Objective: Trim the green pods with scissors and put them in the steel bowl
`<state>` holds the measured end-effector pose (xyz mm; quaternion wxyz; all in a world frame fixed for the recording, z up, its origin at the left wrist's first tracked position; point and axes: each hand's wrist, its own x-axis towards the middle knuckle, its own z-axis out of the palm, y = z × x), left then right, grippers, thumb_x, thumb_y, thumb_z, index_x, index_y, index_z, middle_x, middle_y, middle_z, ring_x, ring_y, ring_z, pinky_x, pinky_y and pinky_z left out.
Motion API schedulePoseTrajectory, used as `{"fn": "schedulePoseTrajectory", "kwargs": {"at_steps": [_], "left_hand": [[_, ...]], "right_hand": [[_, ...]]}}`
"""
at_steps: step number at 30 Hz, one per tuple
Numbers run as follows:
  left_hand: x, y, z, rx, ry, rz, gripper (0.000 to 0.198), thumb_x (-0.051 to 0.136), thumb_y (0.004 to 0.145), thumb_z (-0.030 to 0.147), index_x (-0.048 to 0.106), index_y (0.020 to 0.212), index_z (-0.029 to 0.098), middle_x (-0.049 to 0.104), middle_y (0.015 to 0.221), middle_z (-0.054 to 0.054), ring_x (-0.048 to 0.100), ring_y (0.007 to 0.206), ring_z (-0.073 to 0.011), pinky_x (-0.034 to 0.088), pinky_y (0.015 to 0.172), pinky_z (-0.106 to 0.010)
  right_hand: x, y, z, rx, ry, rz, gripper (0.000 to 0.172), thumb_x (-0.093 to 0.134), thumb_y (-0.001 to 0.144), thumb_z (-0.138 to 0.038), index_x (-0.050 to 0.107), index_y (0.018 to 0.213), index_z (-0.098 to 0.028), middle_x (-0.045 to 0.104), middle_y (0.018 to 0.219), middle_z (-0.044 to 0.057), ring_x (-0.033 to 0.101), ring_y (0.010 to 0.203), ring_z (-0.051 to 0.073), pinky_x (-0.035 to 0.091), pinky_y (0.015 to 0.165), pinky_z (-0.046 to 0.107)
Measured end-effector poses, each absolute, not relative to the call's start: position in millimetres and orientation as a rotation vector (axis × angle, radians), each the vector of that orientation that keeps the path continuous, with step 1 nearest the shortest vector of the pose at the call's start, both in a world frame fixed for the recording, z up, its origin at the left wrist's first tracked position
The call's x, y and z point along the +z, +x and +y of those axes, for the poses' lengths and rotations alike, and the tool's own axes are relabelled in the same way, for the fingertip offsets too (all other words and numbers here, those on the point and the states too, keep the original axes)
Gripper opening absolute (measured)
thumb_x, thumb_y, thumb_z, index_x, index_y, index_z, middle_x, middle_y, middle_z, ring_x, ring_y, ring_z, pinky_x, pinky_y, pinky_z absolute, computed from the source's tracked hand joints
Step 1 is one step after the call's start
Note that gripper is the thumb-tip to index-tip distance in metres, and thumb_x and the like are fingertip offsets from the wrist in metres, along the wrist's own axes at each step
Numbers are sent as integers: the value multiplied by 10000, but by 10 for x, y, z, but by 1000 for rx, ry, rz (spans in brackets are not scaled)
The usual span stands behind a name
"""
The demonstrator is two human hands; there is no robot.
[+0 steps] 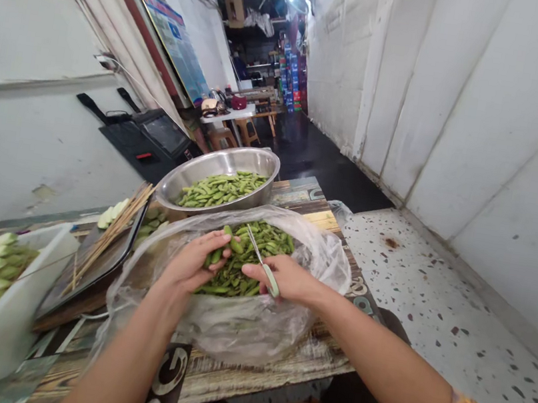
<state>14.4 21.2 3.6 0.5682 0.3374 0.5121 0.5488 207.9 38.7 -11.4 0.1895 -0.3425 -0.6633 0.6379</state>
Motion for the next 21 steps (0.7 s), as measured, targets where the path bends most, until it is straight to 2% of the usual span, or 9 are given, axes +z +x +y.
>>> {"fn": "schedulePoseTrajectory", "kwargs": {"at_steps": [7,13,16,21], "left_hand": [[-30,216,251,1415,557,1105,270,741,611,155,512,753,139,531,582,28,447,417,-26,250,326,-104],[-82,327,241,1512,543,1154,272,740,605,159,497,726,137,556,607,13,484,419,-37,215,304,-109],[-69,366,228,1506,575,1171,284,745,591,179,481,688,137,552,600,23,444,379,-21,197,291,-114],[-23,377,191,1418,678,1196,300,746,584,208,553,798,124,580,568,12,447,375,-35,198,293,-112]], "right_hand": [[-130,2061,360,1857,-977,-1887,508,576,697,-642,507,665,-140,499,574,-18,423,381,62,346,308,177],[-179,2055,364,1772,-976,-1926,507,547,727,-641,519,670,-138,517,549,-11,428,373,66,341,319,177],[-175,2051,362,1753,-987,-1911,516,543,724,-646,513,631,-139,516,520,-8,432,367,73,343,321,184],[-171,2062,376,1710,-1003,-1891,493,569,721,-617,517,591,-144,524,483,-10,430,344,76,320,316,186]]}}
